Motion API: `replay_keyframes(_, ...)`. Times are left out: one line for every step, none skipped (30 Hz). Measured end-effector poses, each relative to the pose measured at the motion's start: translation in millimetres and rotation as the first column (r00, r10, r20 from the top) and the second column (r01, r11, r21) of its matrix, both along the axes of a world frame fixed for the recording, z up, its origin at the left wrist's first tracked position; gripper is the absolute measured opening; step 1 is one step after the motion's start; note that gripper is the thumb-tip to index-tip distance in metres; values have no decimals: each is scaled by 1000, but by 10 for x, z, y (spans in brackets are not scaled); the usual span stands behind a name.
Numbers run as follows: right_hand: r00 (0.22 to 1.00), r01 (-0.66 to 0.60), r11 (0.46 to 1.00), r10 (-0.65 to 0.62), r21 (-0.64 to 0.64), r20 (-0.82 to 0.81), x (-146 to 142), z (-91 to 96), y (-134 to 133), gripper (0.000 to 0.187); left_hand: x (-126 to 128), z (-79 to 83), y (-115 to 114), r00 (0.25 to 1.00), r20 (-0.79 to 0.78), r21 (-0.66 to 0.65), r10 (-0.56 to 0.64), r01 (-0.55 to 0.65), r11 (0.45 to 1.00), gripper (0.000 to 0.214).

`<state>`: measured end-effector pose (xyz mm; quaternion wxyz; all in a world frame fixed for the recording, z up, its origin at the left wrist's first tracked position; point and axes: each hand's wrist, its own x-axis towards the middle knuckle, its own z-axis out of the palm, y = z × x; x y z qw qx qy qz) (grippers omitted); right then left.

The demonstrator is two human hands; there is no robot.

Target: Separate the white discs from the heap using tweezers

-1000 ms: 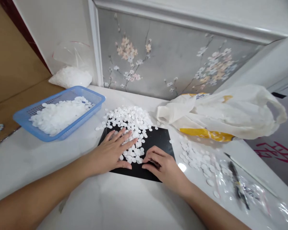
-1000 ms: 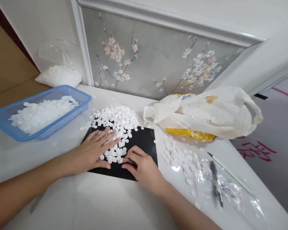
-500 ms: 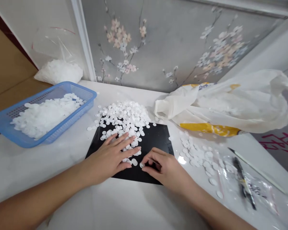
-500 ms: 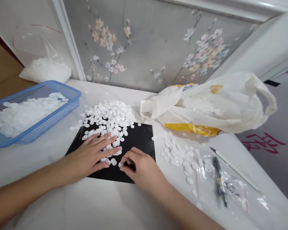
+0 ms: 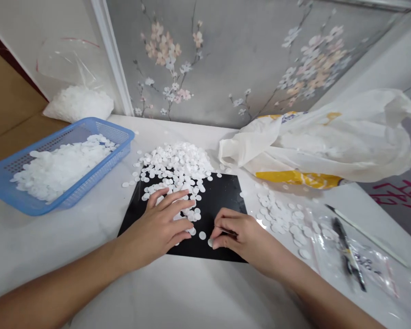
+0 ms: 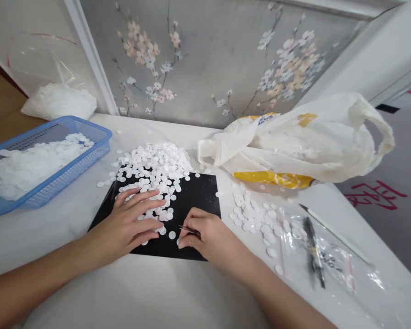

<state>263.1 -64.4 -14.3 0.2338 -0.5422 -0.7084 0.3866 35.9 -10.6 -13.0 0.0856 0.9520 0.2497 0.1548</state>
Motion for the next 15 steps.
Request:
replay_keyframes(1000, 18, 1000, -18, 19, 7, -5, -5, 1, 13, 10, -6, -6, 1000, 20, 1, 11, -11, 1000, 14)
replay_keyframes(999, 31, 999, -32, 37, 15, -17, -16, 1, 14, 17, -13, -8, 999, 31, 0, 21, -21, 1000, 14)
replay_keyframes(999, 36, 998, -37, 57, 25, -33, -32, 1, 13, 22, -20, -7, 999, 36, -3, 28, -28, 1000, 13)
replay_keyframes(999, 33, 997, -36, 74, 37, -53, -51, -1, 12, 26, -27, -4, 999, 38, -6, 31, -31, 1000, 13)
replay_keyframes(998, 23, 996, -28, 90, 51, -73, -68, -5, 10, 30, -33, -1, 999, 40, -7, 29, -28, 1000, 13)
replay_keyframes(998, 10, 994, -17, 104, 66, -92, -82, -9, 10, 33, -38, 1, 999, 41, -5, 24, -24, 1000, 14)
replay_keyframes(997, -2, 993, -8, 116, 80, -106, -89, -14, 10, 36, -42, 2, 999, 41, 1, 19, -19, 1000, 15)
replay_keyframes(996, -9, 992, -2, 124, 91, -115, -90, -19, 10, 40, -44, 1, 999, 43, 12, 14, -14, 1000, 17)
replay_keyframes(995, -13, 992, 1, 125, 95, -118, -83, -25, 10, 43, -44, -1, 999, 42, 23, 9, -10, 1000, 18)
replay_keyframes(996, -18, 993, 7, 116, 93, -117, -72, -30, 9, 47, -43, -3, 999, 42, 32, 5, -7, 999, 20)
replay_keyframes(996, -23, 994, 14, 103, 87, -115, -58, -33, 8, 51, -40, -6, 999, 42, 37, 4, -6, 999, 21)
replay_keyframes(997, -24, 996, 17, 91, 79, -113, -46, -36, 8, 54, -37, -8, 999, 42, 35, 5, -7, 999, 22)
replay_keyframes(997, -22, 996, 16, 85, 71, -117, -37, -37, 7, 57, -34, -10, 999, 40, 27, 10, -11, 1000, 23)
replay_keyframes(998, -16, 996, 10, 89, 67, -128, -35, -37, 7, 60, -30, -11, 999, 35, 13, 17, -17, 1000, 23)
replay_keyframes(998, -4, 995, -3, 102, 66, -147, -40, -36, 6, 63, -27, -10, 999, 31, -2, 25, -25, 1000, 23)
